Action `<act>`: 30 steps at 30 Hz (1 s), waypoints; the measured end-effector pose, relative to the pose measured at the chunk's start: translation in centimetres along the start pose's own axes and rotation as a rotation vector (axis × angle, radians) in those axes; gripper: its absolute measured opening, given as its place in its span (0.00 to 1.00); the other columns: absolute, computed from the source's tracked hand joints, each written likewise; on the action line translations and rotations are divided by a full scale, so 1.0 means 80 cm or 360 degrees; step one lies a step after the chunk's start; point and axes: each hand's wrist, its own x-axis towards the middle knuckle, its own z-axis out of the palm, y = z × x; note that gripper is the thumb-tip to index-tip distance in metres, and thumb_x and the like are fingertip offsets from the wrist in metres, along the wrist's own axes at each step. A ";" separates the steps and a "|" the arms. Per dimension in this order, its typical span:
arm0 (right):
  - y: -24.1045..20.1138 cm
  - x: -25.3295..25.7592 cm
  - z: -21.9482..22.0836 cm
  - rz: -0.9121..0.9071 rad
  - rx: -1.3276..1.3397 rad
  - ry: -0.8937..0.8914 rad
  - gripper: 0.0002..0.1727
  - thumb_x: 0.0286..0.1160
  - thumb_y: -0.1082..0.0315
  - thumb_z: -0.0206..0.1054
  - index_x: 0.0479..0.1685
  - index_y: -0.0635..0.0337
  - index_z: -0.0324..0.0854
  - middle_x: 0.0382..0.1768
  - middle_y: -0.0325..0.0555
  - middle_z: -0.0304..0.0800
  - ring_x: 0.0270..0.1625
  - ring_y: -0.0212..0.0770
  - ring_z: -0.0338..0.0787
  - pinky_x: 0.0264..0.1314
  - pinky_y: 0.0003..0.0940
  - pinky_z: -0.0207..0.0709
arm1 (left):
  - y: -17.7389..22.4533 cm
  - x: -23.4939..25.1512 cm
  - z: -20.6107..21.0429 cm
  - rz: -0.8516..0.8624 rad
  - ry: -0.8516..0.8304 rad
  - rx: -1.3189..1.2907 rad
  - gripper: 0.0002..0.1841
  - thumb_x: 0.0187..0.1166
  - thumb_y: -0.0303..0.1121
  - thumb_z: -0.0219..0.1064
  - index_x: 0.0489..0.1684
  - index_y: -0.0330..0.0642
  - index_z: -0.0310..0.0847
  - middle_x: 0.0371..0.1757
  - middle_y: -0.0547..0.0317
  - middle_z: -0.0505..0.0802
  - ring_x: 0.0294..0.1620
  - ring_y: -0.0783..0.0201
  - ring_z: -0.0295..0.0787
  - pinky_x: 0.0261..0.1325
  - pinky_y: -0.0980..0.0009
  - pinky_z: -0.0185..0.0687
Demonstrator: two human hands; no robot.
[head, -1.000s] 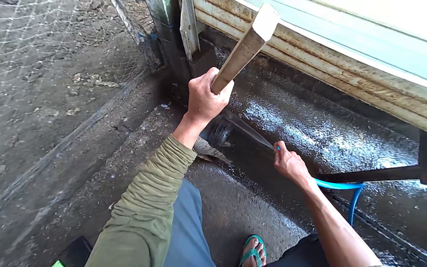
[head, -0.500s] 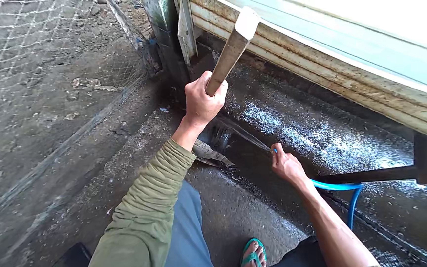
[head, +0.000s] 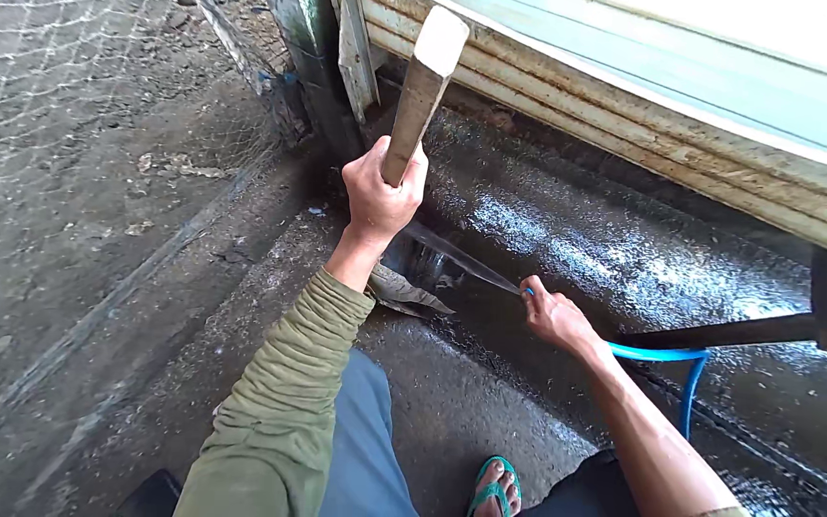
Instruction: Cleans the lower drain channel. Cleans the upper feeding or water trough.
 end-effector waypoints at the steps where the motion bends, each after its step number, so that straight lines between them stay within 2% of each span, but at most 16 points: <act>1: 0.000 0.001 0.000 0.0005 -0.0010 -0.0034 0.22 0.95 0.56 0.43 0.82 0.48 0.64 0.49 0.64 0.91 0.57 0.67 0.91 0.58 0.65 0.80 | -0.001 0.000 -0.001 0.0020 0.0013 -0.0032 0.14 0.76 0.26 0.65 0.16 0.35 0.74 0.13 0.59 0.76 0.14 0.76 0.72 0.20 0.80 0.66; 6: -0.006 0.001 -0.004 0.0157 -0.0053 -0.0035 0.23 0.95 0.56 0.42 0.84 0.46 0.63 0.53 0.64 0.90 0.60 0.68 0.90 0.59 0.65 0.81 | 0.004 -0.001 -0.006 0.0169 -0.0043 -0.0245 0.12 0.76 0.27 0.66 0.21 0.35 0.74 0.16 0.57 0.80 0.19 0.75 0.78 0.25 0.80 0.73; 12: -0.009 -0.004 -0.010 0.0221 -0.0031 0.0037 0.25 0.94 0.55 0.41 0.85 0.46 0.61 0.55 0.64 0.90 0.62 0.67 0.90 0.60 0.64 0.80 | 0.042 0.013 -0.005 0.0354 -0.0345 -0.0381 0.10 0.75 0.27 0.68 0.24 0.32 0.79 0.20 0.49 0.85 0.23 0.68 0.84 0.29 0.76 0.80; 14: -0.007 -0.008 -0.013 0.0184 0.0022 0.0081 0.24 0.95 0.56 0.41 0.85 0.47 0.62 0.54 0.64 0.90 0.61 0.67 0.90 0.60 0.64 0.81 | 0.062 0.024 -0.003 0.0481 -0.0418 -0.0348 0.11 0.74 0.27 0.68 0.23 0.30 0.79 0.20 0.46 0.87 0.22 0.64 0.86 0.28 0.74 0.80; 18: 0.001 -0.015 -0.016 0.0065 0.0118 0.0120 0.24 0.95 0.55 0.41 0.83 0.48 0.64 0.51 0.63 0.91 0.58 0.67 0.91 0.58 0.65 0.81 | 0.079 0.028 0.012 0.0598 -0.0566 -0.0368 0.13 0.75 0.27 0.66 0.20 0.32 0.77 0.18 0.47 0.85 0.20 0.62 0.83 0.25 0.73 0.76; 23: 0.006 -0.021 -0.018 -0.0024 0.0162 0.0044 0.24 0.95 0.55 0.41 0.84 0.46 0.63 0.53 0.63 0.90 0.60 0.66 0.90 0.59 0.65 0.80 | 0.099 0.021 0.027 0.0675 -0.0751 -0.0440 0.11 0.73 0.26 0.66 0.20 0.32 0.77 0.18 0.47 0.85 0.20 0.62 0.83 0.25 0.72 0.78; 30: 0.015 -0.023 -0.018 -0.0141 0.0134 -0.0138 0.24 0.95 0.55 0.43 0.84 0.45 0.64 0.57 0.64 0.89 0.63 0.67 0.89 0.62 0.66 0.79 | 0.119 0.010 0.046 0.0722 -0.0959 -0.0496 0.11 0.71 0.26 0.68 0.18 0.33 0.76 0.17 0.49 0.82 0.18 0.62 0.81 0.23 0.72 0.75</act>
